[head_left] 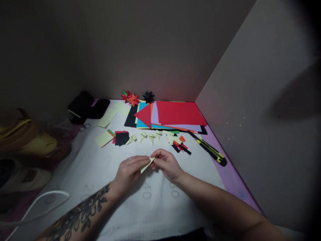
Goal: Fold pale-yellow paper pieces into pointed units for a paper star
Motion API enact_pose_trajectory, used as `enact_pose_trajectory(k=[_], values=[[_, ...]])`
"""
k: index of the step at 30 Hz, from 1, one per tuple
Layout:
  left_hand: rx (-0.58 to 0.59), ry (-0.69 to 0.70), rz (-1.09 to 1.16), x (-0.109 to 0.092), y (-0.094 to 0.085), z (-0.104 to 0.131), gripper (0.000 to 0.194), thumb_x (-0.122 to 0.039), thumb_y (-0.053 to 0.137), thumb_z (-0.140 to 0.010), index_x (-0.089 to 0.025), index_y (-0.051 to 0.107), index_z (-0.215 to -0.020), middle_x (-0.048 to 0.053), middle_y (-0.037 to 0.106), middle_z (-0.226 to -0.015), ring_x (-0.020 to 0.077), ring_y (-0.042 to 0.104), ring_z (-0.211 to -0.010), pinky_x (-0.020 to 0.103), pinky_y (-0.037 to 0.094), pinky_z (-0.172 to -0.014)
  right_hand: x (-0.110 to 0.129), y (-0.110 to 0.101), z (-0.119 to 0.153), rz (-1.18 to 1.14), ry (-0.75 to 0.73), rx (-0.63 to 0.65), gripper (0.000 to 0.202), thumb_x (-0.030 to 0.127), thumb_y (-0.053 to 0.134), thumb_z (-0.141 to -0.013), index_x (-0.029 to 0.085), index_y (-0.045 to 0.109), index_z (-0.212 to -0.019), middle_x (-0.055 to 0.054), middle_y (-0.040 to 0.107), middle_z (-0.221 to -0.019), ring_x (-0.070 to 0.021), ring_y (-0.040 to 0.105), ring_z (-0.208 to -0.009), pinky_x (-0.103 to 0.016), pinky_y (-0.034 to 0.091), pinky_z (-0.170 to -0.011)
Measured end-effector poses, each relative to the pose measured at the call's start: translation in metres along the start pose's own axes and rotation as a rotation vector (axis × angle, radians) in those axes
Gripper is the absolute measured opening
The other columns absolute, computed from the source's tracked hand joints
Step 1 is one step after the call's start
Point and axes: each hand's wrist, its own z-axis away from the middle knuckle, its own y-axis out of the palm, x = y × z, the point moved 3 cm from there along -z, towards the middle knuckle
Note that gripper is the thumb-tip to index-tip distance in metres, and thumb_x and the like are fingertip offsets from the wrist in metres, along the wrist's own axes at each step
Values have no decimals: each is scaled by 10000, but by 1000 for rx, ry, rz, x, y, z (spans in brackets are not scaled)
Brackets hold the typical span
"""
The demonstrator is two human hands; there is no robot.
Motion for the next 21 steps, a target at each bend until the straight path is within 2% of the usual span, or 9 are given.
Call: enact_pose_trajectory(k=[6,9,12,14,16,18,21], values=[[18,22,-70,-1,1,2,403,-28,466,-788,-228,742,-1002,75,758,-996,181,722,-871,301,582,-759,2,-1,0,20,-31,-59,148,207,709,-679,179,626,-798,41,623,-597,-91,598,-524,-201,481,-522],[47,-25,-14,0,2,2,360,-60,494,-798,-226,743,-999,68,763,-976,184,724,-859,297,576,-767,3,-2,0,55,-58,-74,158,221,706,-686,185,612,-808,46,608,-610,-88,580,-513,-200,466,-502],[60,-247,101,3,3,0,259,-162,569,-806,-223,736,-994,58,769,-939,187,722,-804,290,571,-728,3,-3,0,109,-52,-72,159,257,693,-704,185,599,-811,38,601,-608,-91,556,-499,-203,439,-478],[30,-468,187,6,3,-1,230,-236,610,-799,-190,721,-995,51,768,-815,177,704,-686,265,552,-625,4,-3,0,168,-70,-74,162,277,675,-727,189,587,-830,37,588,-613,-91,537,-496,-201,418,-466],[-8,-633,277,8,4,-2,254,-284,636,-784,-158,695,-996,28,739,-689,158,666,-584,238,509,-544,8,-4,1,258,-153,-97,148,278,658,-751,199,571,-841,35,571,-639,-99,532,-531,-209,424,-486],[-18,-712,348,8,5,-2,290,-307,662,-759,-150,670,-1003,9,720,-646,143,638,-547,224,481,-527,13,-4,3,400,-293,-128,106,254,644,-771,209,563,-823,19,570,-697,-118,548,-613,-233,454,-547],[-18,-747,397,8,6,-2,317,-307,675,-730,-151,655,-1005,8,719,-649,140,636,-559,222,467,-542,22,-3,8,647,-505,-138,58,195,629,-790,216,576,-786,-16,582,-794,-150,567,-731,-266,472,-623]])
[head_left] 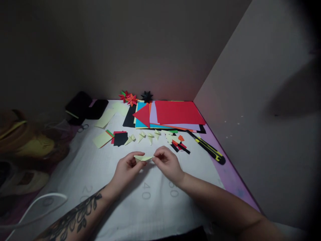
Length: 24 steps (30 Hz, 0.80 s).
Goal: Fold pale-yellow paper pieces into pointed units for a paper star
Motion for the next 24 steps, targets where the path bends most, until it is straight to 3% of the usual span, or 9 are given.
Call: enact_pose_trajectory(k=[3,6,13,24], values=[[1,-12,2,0,1,1,314,-296,672,-716,-152,653,-995,1,706,-615,140,631,-553,220,455,-535,7,-1,1,121,-158,33,74,161,614,-809,224,591,-777,-25,591,-804,-167,576,-764,-286,478,-647],[17,-27,58,0,2,1,313,-296,678,-709,-157,641,-987,-1,713,-627,137,636,-560,224,468,-549,10,0,2,153,-222,55,106,136,594,-822,230,597,-773,-19,601,-777,-168,582,-762,-294,480,-664],[128,-133,375,5,8,-1,397,-327,753,-676,-158,598,-1000,18,735,-740,169,704,-702,266,534,-664,12,-1,-1,146,-244,80,117,148,572,-841,231,615,-772,-24,616,-761,-176,593,-772,-312,491,-696],[287,-252,668,16,12,-4,386,-192,783,-680,-153,605,-1020,27,731,-721,119,677,-644,228,514,-644,10,-4,-4,109,-235,141,94,188,596,-854,228,618,-772,-30,620,-775,-172,603,-761,-304,503,-696]])
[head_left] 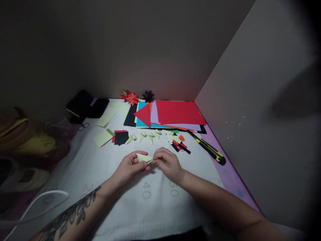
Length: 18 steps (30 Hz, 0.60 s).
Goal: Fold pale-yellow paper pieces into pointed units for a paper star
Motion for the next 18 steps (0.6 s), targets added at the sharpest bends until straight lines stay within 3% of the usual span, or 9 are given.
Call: enact_pose_trajectory(k=[6,11,18], values=[[-25,79,-41,-1,1,1,324,-194,765,-695,-161,601,-973,12,738,-763,118,684,-709,231,510,-702,0,2,2,-14,-15,48,114,151,585,-843,227,612,-764,-25,626,-776,-171,609,-774,-304,504,-707],[-118,138,-143,-8,3,3,294,-191,759,-682,-164,585,-917,-12,713,-695,107,650,-626,214,479,-617,-2,2,4,-17,24,12,90,139,613,-821,229,607,-822,-29,655,-790,-173,622,-756,-309,506,-703],[-155,147,-185,-7,2,4,328,-235,776,-667,-155,586,-922,6,713,-699,117,639,-608,210,461,-587,2,6,2,-5,-39,-7,96,129,608,-808,221,604,-783,-36,642,-775,-172,621,-768,-302,514,-696]])
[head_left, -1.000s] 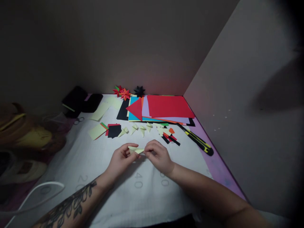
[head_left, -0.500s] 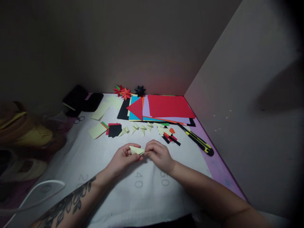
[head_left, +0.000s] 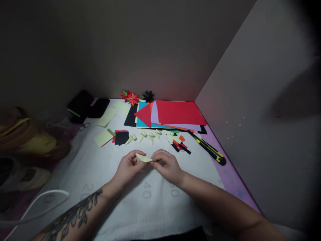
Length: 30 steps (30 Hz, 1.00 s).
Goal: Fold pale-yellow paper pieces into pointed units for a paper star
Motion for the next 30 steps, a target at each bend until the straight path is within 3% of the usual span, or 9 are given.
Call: enact_pose_trajectory(k=[10,16,21,26,30], values=[[54,-41,68,4,2,0,358,-248,784,-650,-178,593,-945,1,717,-703,137,670,-657,245,505,-677,0,1,0,34,-14,31,170,68,526,-830,220,588,-784,-29,615,-781,-161,599,-785,-286,498,-716],[23,18,-125,-3,3,2,407,-232,746,-661,-173,577,-1027,0,699,-750,141,644,-676,245,487,-654,-3,1,1,31,10,57,160,80,516,-842,219,579,-793,-32,607,-800,-163,593,-807,-292,490,-741],[-76,173,-364,-11,2,5,306,-213,684,-680,-166,612,-974,-15,648,-731,111,557,-615,218,429,-583,-2,2,1,-46,131,31,130,89,580,-800,209,593,-751,-28,620,-796,-162,604,-781,-284,485,-721],[-88,187,-414,-8,1,5,270,-233,654,-705,-161,621,-963,-40,583,-639,101,504,-562,206,385,-531,-6,6,2,-125,310,3,119,90,626,-742,198,617,-694,-14,628,-744,-154,604,-711,-263,469,-651],[-98,190,-413,-9,1,4,267,-242,666,-696,-163,625,-947,-53,563,-607,94,491,-535,195,360,-501,-10,8,3,-126,370,-2,75,136,634,-756,197,644,-714,-15,636,-743,-154,599,-699,-265,466,-643]])
